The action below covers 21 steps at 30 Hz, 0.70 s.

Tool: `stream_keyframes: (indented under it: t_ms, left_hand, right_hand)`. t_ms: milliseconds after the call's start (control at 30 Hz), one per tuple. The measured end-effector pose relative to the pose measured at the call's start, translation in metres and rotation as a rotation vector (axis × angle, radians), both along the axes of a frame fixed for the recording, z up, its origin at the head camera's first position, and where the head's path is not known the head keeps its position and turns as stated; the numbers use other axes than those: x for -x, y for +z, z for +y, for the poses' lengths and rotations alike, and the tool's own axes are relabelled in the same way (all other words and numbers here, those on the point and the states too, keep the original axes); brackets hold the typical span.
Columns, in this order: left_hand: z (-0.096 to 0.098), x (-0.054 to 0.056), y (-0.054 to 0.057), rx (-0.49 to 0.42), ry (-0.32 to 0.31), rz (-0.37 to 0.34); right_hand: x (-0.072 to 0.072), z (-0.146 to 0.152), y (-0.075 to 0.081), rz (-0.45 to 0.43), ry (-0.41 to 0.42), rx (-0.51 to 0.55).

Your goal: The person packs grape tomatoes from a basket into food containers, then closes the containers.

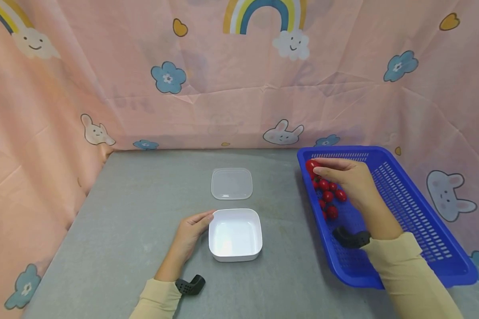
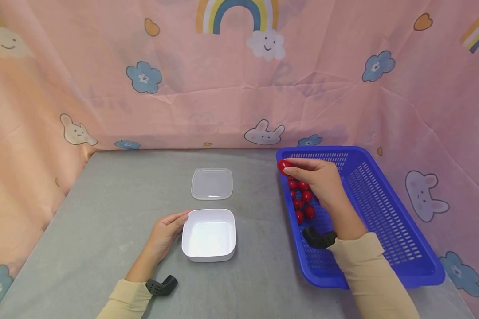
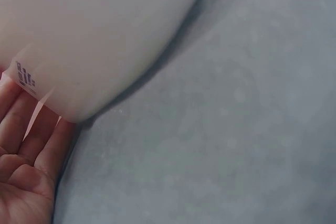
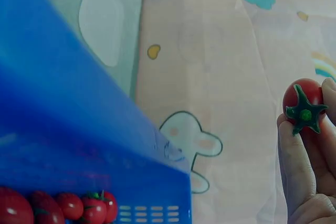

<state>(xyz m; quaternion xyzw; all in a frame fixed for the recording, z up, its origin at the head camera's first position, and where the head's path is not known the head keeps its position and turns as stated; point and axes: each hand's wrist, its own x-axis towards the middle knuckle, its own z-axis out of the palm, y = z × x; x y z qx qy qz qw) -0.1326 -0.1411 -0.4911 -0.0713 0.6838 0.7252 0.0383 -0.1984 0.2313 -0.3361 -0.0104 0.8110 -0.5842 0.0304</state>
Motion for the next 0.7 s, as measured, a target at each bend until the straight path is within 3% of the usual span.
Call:
stream_keyframes:
  t_ms: [133, 400, 700]
  left_hand:
    - [0.000, 0.000, 0.001, -0.001, -0.003, -0.005]
    - [0.000, 0.000, 0.000, 0.011, -0.006, 0.001]
    - [0.000, -0.001, 0.000, 0.019, -0.004, 0.007]
  right_hand:
    - [-0.002, -0.005, 0.002, -0.023, 0.003, -0.070]
    - [-0.007, -0.017, 0.003, -0.044, 0.017, -0.014]
    - [-0.015, -0.029, 0.009, -0.095, 0.017, -0.087]
